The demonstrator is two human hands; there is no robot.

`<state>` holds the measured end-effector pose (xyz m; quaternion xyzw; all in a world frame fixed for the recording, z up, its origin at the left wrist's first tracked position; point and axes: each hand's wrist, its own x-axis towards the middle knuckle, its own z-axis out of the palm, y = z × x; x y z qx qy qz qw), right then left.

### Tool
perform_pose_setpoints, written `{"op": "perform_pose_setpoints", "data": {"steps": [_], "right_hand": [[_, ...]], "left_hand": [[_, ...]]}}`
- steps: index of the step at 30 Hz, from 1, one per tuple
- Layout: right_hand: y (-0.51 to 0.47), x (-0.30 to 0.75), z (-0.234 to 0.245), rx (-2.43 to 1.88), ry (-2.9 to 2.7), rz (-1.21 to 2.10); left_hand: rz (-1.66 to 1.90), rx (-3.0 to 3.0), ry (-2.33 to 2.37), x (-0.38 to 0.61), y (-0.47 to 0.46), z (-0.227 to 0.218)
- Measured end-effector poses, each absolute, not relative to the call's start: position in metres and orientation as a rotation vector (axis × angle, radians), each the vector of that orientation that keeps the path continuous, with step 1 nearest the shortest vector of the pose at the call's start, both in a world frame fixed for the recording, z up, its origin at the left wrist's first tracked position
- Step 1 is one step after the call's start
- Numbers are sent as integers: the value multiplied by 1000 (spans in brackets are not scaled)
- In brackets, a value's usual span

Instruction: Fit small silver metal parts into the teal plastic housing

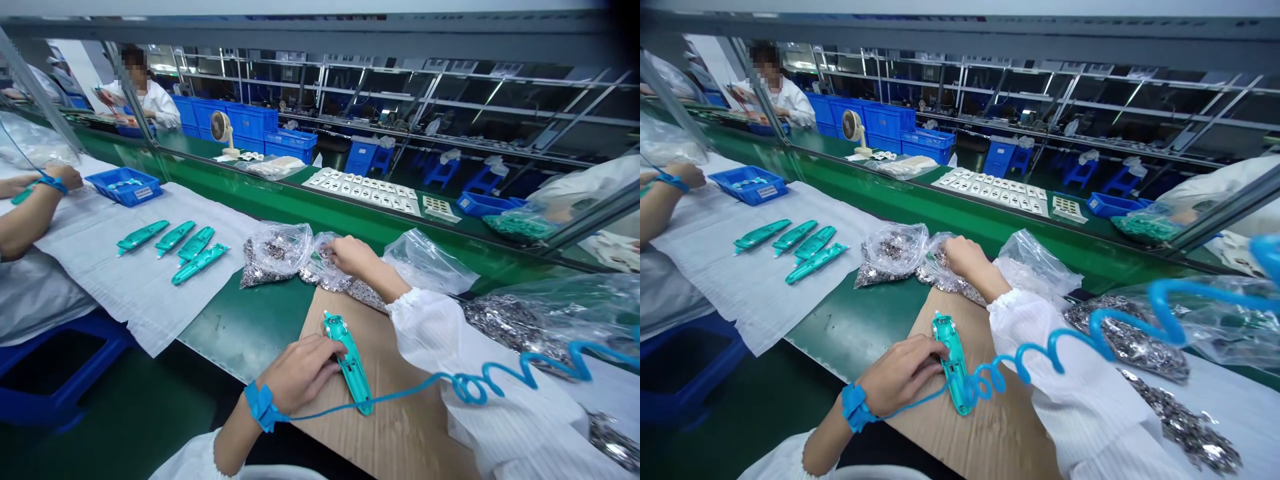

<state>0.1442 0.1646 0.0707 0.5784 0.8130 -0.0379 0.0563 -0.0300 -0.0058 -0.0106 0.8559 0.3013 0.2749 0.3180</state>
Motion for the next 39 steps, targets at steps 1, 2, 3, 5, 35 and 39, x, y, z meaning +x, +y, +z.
{"op": "perform_pose_setpoints", "data": {"steps": [1, 2, 3, 5, 35, 39], "right_hand": [[164, 145, 71, 1768, 2477, -107], [163, 146, 72, 1780, 2488, -102], [162, 147, 72, 1789, 2499, -103], [161, 148, 72, 1794, 2521, -118], [-42, 194, 43, 1875, 2776, -995], [-44, 197, 37, 1904, 2842, -972]], "left_hand": [[722, 2251, 789, -30, -6, -10], [723, 2252, 787, -30, -6, -10], [723, 2252, 785, -30, -6, -9], [726, 2251, 787, -30, -6, -9], [656, 2352, 691, -28, -3, -7], [663, 2363, 682, -28, -4, -8]]}}
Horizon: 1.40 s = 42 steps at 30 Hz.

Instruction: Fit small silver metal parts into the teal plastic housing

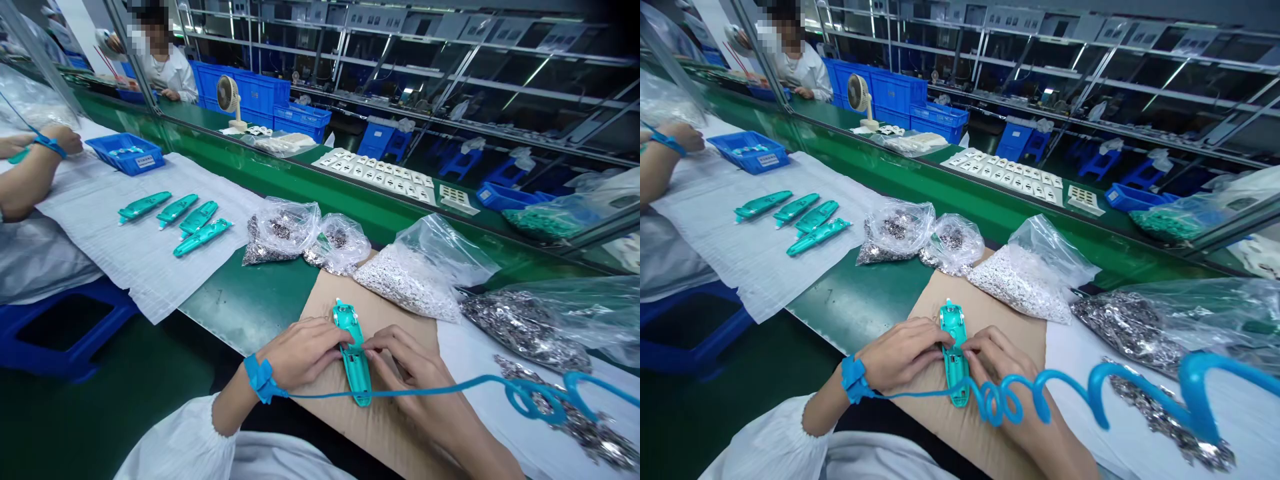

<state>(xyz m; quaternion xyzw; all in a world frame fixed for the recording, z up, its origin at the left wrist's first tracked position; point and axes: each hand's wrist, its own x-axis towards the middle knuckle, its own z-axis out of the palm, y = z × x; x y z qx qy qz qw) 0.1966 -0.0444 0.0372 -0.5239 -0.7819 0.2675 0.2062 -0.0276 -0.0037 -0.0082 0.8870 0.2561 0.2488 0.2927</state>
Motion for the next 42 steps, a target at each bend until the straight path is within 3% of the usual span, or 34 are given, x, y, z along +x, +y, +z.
{"op": "perform_pose_setpoints", "data": {"steps": [25, 42], "right_hand": [[-40, 199, 26, -1432, -2199, 1003], [-44, 199, 28, -1463, -2226, 990]], "left_hand": [[731, 2401, 664, -27, -3, -11], [719, 2404, 657, -28, -3, -10]]}}
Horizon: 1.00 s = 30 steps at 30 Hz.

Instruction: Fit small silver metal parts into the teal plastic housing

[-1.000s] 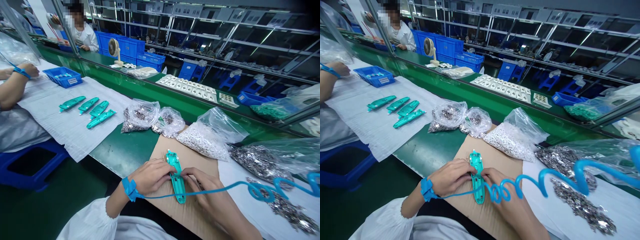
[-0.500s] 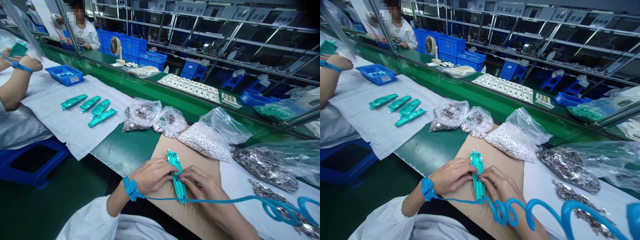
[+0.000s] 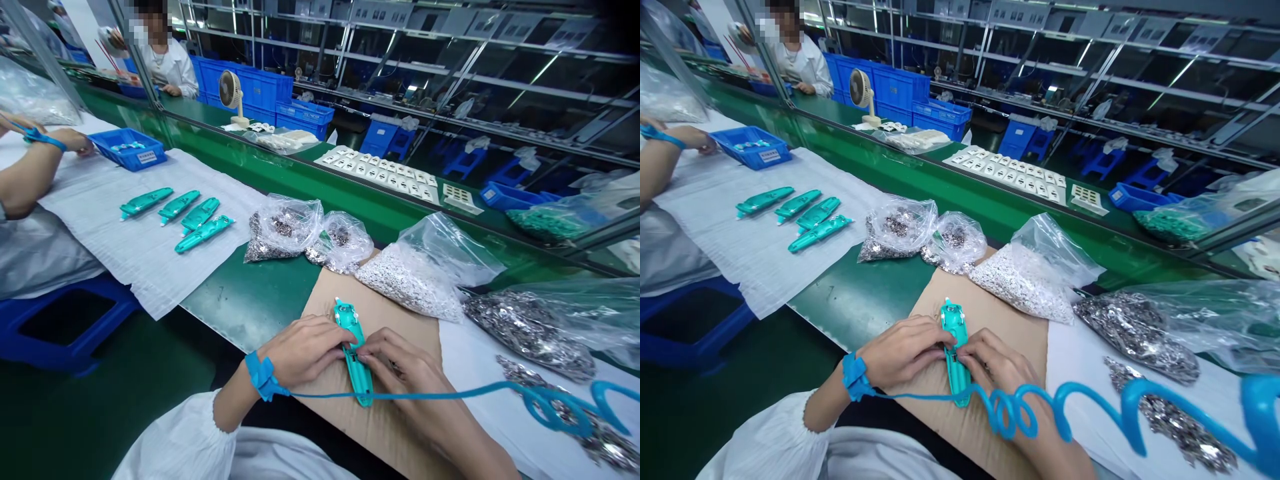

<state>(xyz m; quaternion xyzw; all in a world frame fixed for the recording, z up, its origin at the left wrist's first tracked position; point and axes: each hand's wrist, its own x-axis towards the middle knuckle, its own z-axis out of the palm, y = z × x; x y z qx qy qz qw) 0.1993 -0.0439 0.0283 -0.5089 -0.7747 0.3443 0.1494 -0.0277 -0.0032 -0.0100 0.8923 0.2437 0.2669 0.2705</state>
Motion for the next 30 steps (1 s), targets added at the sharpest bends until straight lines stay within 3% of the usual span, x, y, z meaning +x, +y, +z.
{"op": "perform_pose_setpoints", "data": {"steps": [30], "right_hand": [[-46, 206, 3, -1542, -2027, 957]], "left_hand": [[732, 2391, 641, -27, -4, -11]]}}
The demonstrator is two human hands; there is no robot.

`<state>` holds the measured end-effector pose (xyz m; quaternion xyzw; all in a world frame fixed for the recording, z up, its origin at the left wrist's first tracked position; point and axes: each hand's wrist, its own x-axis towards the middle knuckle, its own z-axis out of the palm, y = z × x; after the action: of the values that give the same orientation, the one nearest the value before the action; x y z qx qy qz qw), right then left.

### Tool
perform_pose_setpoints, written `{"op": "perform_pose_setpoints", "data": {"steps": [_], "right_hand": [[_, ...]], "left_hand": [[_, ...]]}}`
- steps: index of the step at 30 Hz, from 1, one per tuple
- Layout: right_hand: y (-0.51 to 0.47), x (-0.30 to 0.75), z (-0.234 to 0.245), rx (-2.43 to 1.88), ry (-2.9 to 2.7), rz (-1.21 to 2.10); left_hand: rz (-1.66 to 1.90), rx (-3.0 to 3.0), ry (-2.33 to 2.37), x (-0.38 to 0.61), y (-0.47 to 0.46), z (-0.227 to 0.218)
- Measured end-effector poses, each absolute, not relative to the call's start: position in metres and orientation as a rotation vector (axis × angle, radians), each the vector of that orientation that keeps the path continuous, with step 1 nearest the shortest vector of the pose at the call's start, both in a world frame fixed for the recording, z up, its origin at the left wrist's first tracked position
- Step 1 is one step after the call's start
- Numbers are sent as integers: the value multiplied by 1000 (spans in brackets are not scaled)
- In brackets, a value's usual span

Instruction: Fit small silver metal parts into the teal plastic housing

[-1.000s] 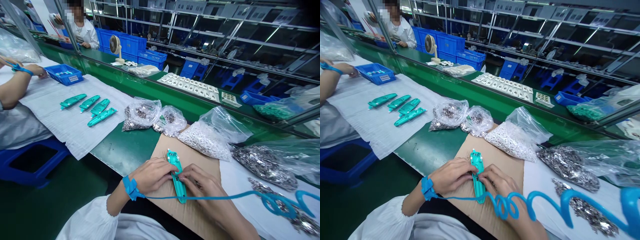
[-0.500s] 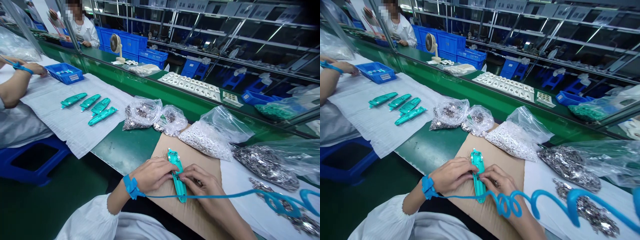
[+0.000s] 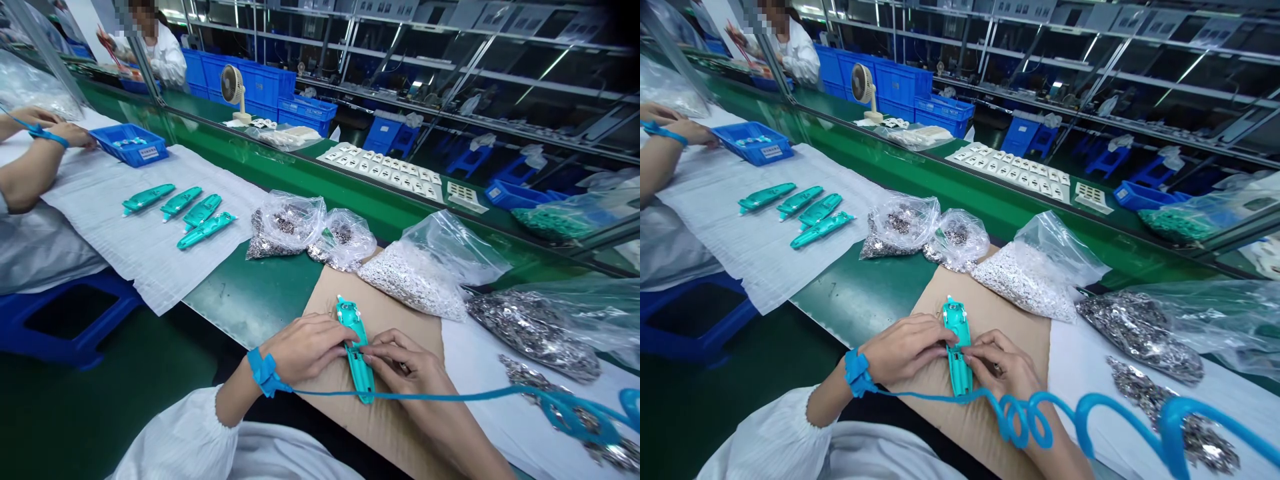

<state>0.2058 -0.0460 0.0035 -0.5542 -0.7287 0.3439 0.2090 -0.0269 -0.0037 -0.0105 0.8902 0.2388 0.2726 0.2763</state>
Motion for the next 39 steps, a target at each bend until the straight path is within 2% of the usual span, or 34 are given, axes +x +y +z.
{"op": "perform_pose_setpoints", "data": {"steps": [11, 22, 25, 30, 34, 39], "right_hand": [[-48, 202, 32, -1534, -2333, 723], [-53, 203, 34, -1624, -2302, 642], [-64, 238, 39, -1796, -2145, 423], [-94, 339, 27, -2486, -1772, 70], [-111, 379, 11, -2656, -1600, 73], [-111, 374, 12, -2695, -1519, 92]], "left_hand": [[715, 2393, 640, -27, -4, -8], [715, 2399, 649, -28, -4, -7], [714, 2400, 692, -28, -5, -4], [810, 2386, 693, -29, -2, -4], [834, 2384, 735, -30, 2, -14], [824, 2422, 729, -30, 4, -20]]}}
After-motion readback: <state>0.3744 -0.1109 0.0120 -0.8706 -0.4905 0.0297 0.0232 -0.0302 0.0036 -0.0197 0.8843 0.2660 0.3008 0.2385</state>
